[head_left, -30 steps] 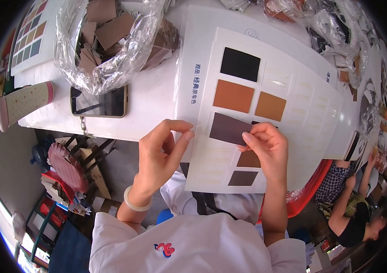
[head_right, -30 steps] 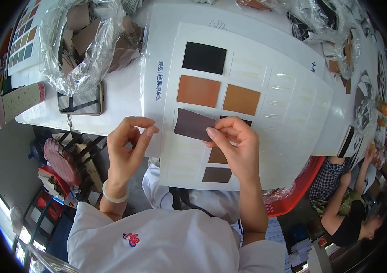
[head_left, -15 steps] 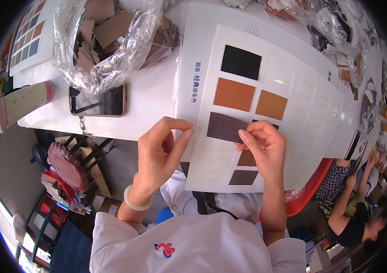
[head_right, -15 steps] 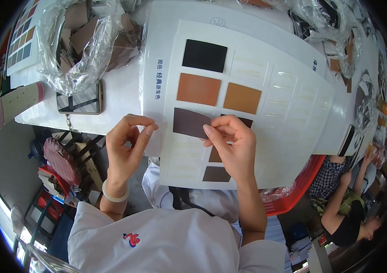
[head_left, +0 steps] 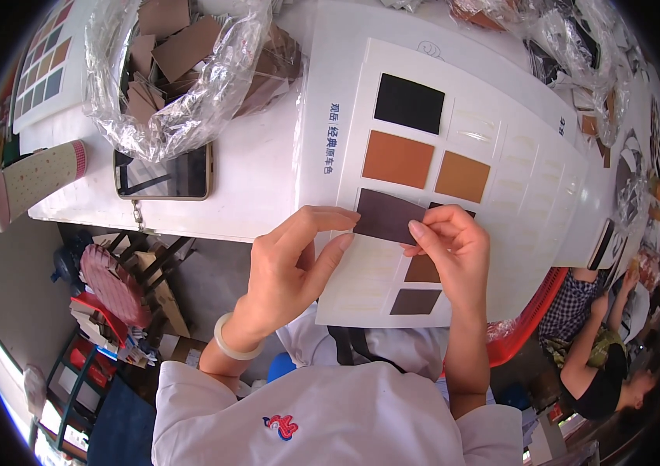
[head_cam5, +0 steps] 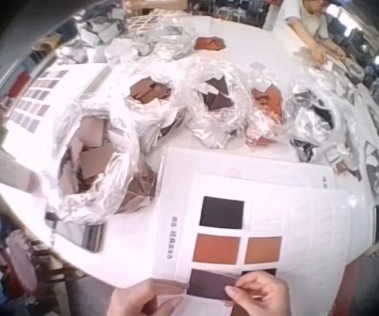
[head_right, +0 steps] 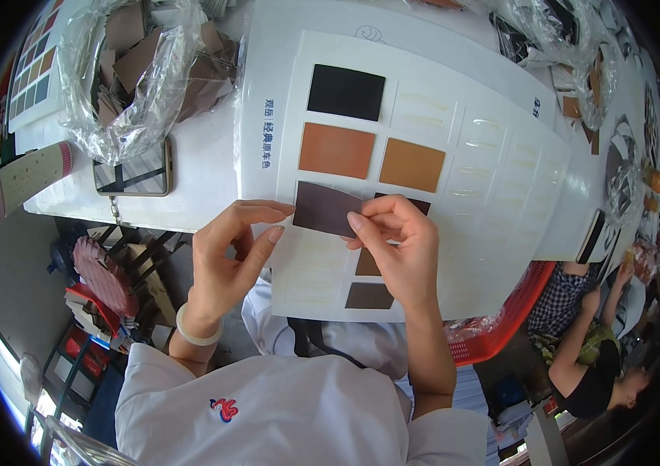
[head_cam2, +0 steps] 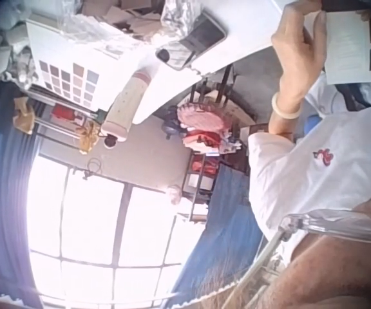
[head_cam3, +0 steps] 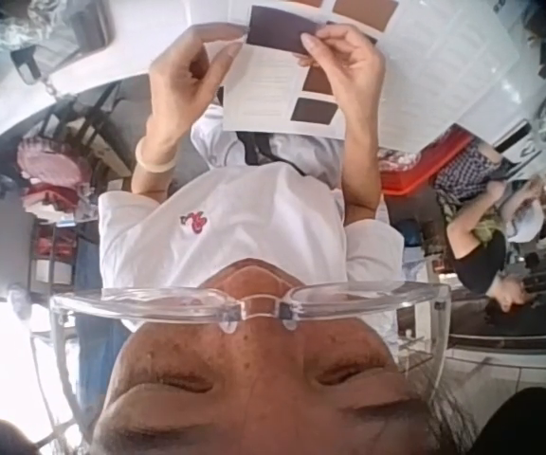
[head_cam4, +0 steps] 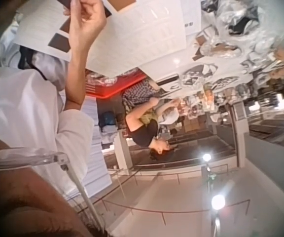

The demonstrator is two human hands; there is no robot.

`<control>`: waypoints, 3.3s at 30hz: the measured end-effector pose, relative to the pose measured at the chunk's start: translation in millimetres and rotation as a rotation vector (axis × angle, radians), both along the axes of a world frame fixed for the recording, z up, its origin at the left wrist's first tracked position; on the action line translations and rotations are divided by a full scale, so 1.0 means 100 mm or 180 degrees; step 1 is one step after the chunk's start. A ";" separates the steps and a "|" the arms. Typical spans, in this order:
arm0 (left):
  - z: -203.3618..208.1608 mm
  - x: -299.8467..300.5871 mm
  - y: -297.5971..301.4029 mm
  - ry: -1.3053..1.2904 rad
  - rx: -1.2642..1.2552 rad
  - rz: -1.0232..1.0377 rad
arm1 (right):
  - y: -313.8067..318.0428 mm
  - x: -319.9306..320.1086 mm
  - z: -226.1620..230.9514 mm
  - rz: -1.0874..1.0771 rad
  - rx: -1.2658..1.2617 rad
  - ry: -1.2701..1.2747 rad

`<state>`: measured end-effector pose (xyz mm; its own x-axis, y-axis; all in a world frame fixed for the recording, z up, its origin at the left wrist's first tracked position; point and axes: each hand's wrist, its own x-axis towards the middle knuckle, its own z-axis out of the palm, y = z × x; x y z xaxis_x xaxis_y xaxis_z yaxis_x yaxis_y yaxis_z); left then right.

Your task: Organizing and attaching material color swatches to a sample display card.

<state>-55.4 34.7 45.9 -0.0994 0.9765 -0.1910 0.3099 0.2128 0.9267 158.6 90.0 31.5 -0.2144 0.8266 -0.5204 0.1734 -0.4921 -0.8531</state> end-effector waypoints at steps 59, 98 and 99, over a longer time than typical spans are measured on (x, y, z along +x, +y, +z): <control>0.12 -1.55 1.38 0.2598 0.0664 0.0810 | 3.25 -2.49 -0.13 0.2669 0.3972 -0.3234; 0.49 -1.29 0.47 0.1245 0.1199 0.1749 | 3.43 -2.19 0.06 0.1795 0.2996 -0.0702; 0.49 -1.29 0.45 0.1136 0.1203 0.1779 | 3.43 -2.17 0.12 0.1642 0.2271 -0.0375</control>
